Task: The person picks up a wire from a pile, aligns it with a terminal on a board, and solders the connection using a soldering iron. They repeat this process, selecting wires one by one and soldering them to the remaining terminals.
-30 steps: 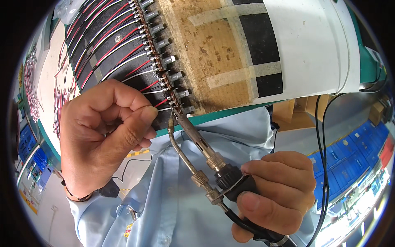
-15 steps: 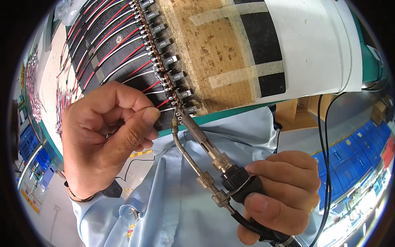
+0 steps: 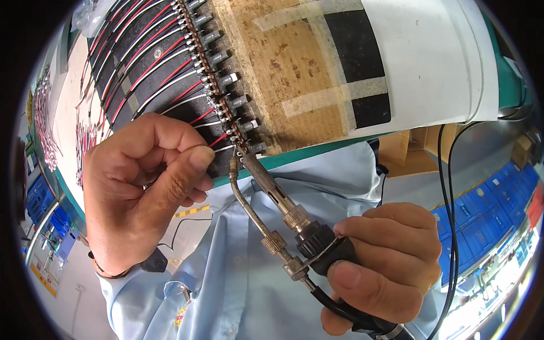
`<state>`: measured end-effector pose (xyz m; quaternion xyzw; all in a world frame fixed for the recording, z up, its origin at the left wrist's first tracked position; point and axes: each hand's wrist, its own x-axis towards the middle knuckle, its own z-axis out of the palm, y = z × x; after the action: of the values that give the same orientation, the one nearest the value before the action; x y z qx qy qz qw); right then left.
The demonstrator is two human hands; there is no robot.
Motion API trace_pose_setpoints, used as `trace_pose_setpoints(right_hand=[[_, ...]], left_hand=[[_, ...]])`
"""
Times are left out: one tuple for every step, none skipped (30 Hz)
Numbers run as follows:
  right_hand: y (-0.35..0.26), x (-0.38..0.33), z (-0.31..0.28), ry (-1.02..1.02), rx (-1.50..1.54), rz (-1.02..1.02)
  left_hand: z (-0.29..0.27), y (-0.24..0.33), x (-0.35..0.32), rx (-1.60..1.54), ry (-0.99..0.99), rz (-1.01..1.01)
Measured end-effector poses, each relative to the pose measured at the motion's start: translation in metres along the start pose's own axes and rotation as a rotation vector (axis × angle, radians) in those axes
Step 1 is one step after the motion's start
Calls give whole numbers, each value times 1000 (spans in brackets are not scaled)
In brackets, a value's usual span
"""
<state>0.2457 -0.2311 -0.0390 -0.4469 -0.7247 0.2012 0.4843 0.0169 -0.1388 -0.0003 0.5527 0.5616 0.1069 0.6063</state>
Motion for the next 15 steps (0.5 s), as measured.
trace_pose_setpoints(right_hand=[[0, 0, -1, 1, -4, 6], [0, -1, -1, 2, -8, 14], [-1, -2, -2, 1, -2, 15], [0, -2, -3, -30, -2, 5], [0, -3, -5, -63, 8, -9], [1, -3, -6, -75, 30, -18], [1, -4, -6, -91, 16, -25], [1, -4, -6, -87, 13, -24], [1, -4, -6, -78, 21, -22], [1, -4, -6, -86, 16, -22], [1, -3, -6, -90, 20, -21], [1, -2, -5, -71, 35, -15], [1, -2, -4, -60, 14, -2], [0, -1, -3, -26, 2, 14], [0, -1, -2, 3, 2, 28]], left_hand=[[0, 0, 0, 5, 1, 1], [0, 0, 0, 10, 4, 7], [1, -1, 0, 15, 7, 14], [1, -1, 0, 18, 14, 27], [2, -1, 0, 20, 17, 35], [2, -2, 0, 21, 21, 42], [2, -2, 0, 20, 21, 46], [2, -1, 0, -3, 20, 9], [2, -1, 0, 11, 24, 30], [2, 0, -1, 2, 27, 13], [2, 1, -1, 1, 28, -2], [2, 1, -1, 0, 29, -18], [2, 2, -1, 6, 29, -32], [2, 2, -1, 11, 30, -30], [2, 3, -1, 15, 31, -29]])
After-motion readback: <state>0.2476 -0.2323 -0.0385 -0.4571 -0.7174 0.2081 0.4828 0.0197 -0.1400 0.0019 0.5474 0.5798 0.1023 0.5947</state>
